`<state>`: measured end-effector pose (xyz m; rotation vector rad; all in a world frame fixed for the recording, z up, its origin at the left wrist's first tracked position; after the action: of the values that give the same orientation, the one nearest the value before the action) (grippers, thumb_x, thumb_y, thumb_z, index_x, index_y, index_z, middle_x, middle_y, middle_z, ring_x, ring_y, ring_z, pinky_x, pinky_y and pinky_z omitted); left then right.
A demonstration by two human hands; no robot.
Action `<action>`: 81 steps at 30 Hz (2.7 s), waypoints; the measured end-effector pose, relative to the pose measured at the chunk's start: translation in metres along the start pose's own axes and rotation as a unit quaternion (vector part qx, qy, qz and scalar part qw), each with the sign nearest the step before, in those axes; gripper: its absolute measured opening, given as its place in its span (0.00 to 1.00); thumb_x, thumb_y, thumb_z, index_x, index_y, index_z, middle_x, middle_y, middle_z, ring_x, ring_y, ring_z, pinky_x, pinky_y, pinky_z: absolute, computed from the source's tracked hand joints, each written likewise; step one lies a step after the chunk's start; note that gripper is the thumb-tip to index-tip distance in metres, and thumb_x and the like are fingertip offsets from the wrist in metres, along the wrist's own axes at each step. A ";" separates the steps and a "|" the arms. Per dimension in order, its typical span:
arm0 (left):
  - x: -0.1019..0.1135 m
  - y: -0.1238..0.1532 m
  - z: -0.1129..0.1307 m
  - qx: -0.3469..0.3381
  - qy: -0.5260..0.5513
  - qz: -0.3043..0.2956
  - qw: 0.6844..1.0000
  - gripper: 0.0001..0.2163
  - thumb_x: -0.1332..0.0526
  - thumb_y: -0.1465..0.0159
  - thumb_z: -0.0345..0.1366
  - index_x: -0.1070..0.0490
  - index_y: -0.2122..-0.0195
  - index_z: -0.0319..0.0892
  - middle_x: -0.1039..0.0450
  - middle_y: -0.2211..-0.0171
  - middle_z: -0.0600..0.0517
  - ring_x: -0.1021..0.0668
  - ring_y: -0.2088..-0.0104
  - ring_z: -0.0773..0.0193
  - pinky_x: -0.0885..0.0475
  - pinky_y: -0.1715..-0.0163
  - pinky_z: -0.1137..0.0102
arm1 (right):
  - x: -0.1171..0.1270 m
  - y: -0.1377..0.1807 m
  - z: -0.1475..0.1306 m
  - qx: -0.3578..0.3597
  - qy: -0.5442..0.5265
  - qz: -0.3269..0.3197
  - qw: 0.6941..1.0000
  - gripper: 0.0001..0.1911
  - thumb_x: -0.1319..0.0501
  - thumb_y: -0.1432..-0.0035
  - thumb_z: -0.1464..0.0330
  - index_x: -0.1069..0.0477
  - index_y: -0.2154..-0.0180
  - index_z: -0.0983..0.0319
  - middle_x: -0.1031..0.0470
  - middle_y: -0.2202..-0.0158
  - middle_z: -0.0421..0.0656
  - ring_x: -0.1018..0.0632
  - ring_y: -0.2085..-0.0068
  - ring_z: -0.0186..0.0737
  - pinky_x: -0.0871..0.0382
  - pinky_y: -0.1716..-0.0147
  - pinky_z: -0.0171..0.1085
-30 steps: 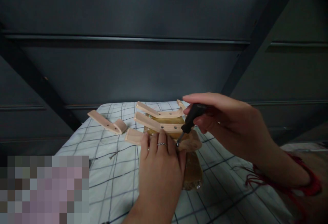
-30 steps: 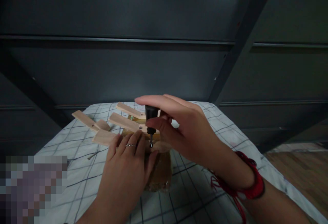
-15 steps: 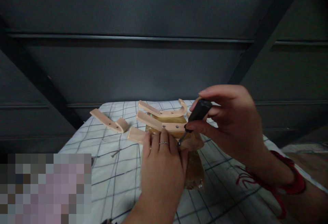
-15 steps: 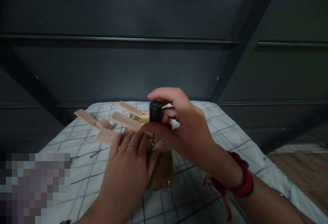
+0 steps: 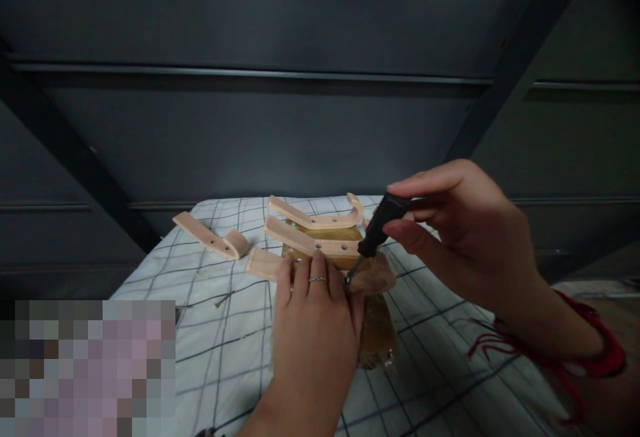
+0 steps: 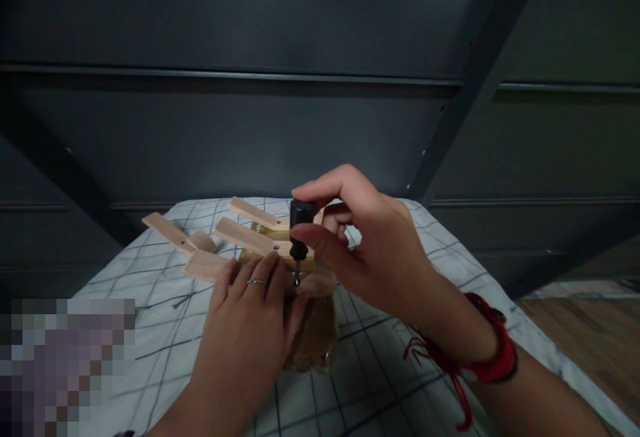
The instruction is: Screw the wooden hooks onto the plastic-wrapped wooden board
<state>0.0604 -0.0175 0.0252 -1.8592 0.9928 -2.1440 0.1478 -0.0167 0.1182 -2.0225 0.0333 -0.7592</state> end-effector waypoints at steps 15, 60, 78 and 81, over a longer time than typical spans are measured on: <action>-0.003 -0.001 -0.001 0.004 -0.002 -0.020 1.000 0.16 0.46 0.39 0.39 0.28 0.57 0.33 0.28 0.54 0.41 0.27 0.54 0.49 0.39 0.49 0.53 | -0.001 -0.002 0.004 -0.056 0.004 0.007 0.998 0.09 0.39 0.47 0.64 0.38 0.66 0.58 0.33 0.79 0.33 0.32 0.84 0.27 0.39 0.87 0.29; 0.000 -0.001 0.000 0.002 0.003 -0.012 1.000 0.16 0.47 0.38 0.38 0.28 0.57 0.32 0.28 0.55 0.40 0.27 0.54 0.48 0.40 0.49 0.52 | -0.004 -0.002 0.009 -0.069 -0.013 -0.010 0.997 0.12 0.38 0.48 0.65 0.34 0.60 0.58 0.32 0.73 0.34 0.32 0.81 0.26 0.38 0.82 0.29; -0.001 0.001 -0.001 -0.003 -0.003 -0.008 1.000 0.16 0.48 0.38 0.39 0.28 0.57 0.33 0.28 0.54 0.40 0.27 0.54 0.48 0.39 0.50 0.53 | -0.006 -0.002 -0.007 0.003 0.060 -0.096 0.994 0.13 0.48 0.40 0.67 0.31 0.54 0.57 0.22 0.66 0.40 0.28 0.80 0.30 0.33 0.80 0.34; 0.000 0.001 0.000 -0.004 -0.006 -0.001 1.000 0.16 0.47 0.39 0.39 0.28 0.57 0.32 0.28 0.55 0.41 0.27 0.54 0.49 0.39 0.50 0.53 | -0.005 -0.003 -0.008 0.000 0.048 -0.082 0.995 0.10 0.46 0.41 0.68 0.30 0.58 0.58 0.24 0.70 0.38 0.29 0.81 0.30 0.33 0.79 0.33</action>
<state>0.0598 -0.0178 0.0249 -1.8754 0.9999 -2.1312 0.1389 -0.0200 0.1212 -2.0041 -0.0774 -0.9593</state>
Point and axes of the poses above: each hand's wrist, its own y-axis away from the middle knuckle, its own x-axis out of the back of the hand, z = x × y, the point moved 10 cm from there along -y, towards the middle knuckle
